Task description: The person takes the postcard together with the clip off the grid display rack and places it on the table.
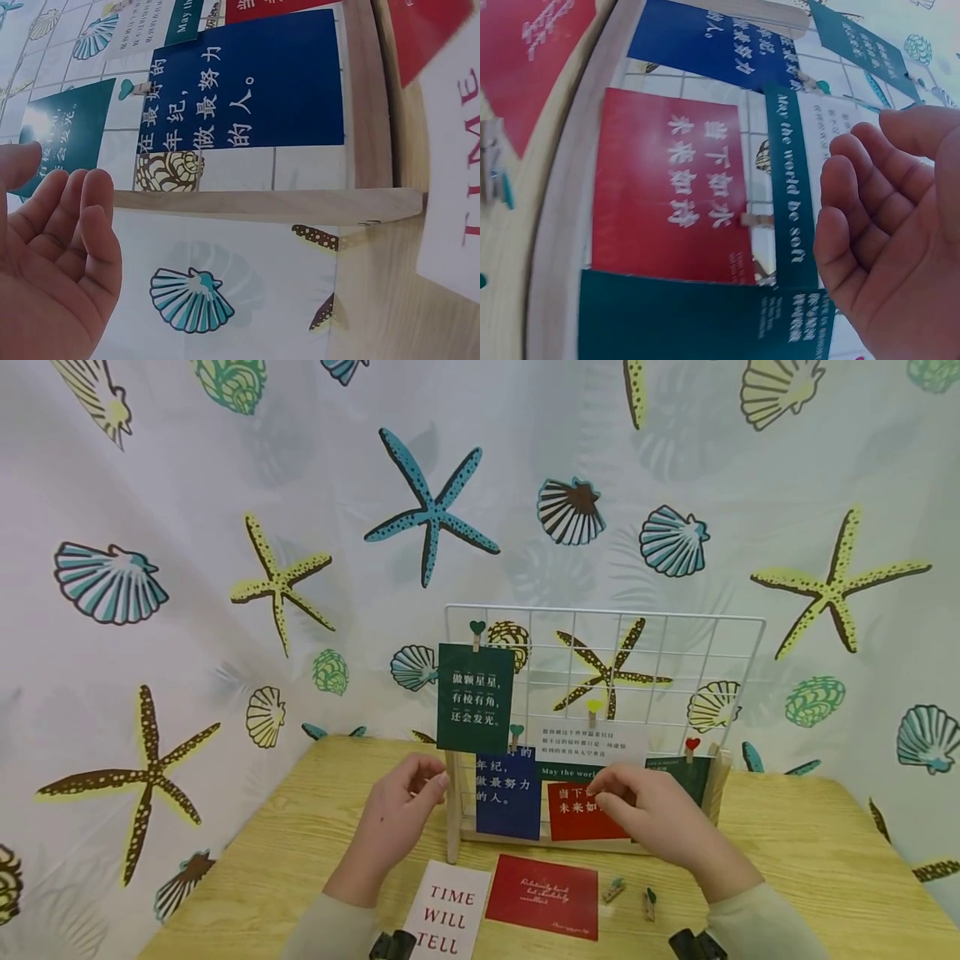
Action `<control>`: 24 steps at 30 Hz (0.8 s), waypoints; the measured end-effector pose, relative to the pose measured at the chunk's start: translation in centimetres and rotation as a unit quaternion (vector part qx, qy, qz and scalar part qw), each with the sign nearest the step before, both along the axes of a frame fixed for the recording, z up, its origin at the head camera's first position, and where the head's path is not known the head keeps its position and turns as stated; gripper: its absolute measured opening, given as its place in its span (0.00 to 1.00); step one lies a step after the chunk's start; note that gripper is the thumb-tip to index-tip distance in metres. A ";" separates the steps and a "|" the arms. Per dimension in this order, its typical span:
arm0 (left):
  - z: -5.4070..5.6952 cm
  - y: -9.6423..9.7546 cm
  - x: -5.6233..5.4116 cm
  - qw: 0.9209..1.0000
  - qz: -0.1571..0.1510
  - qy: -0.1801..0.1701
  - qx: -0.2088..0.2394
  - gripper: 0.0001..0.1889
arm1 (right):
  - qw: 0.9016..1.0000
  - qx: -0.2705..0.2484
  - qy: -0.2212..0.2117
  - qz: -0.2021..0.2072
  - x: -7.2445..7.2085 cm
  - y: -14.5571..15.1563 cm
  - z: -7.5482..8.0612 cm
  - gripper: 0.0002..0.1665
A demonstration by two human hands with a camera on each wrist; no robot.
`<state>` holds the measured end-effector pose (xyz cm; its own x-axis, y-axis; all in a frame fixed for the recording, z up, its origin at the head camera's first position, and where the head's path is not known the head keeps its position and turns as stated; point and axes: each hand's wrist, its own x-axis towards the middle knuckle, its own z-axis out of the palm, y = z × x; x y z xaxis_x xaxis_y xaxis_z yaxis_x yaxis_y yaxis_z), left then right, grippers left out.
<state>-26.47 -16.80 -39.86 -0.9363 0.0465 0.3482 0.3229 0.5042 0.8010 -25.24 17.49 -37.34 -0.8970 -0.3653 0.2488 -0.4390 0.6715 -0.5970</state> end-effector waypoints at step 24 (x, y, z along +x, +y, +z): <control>2.6 1.1 -1.7 0.990 0.073 0.115 0.032 0.12 | 0.996 0.011 0.091 -0.001 -1.2 -3.0 5.0 0.13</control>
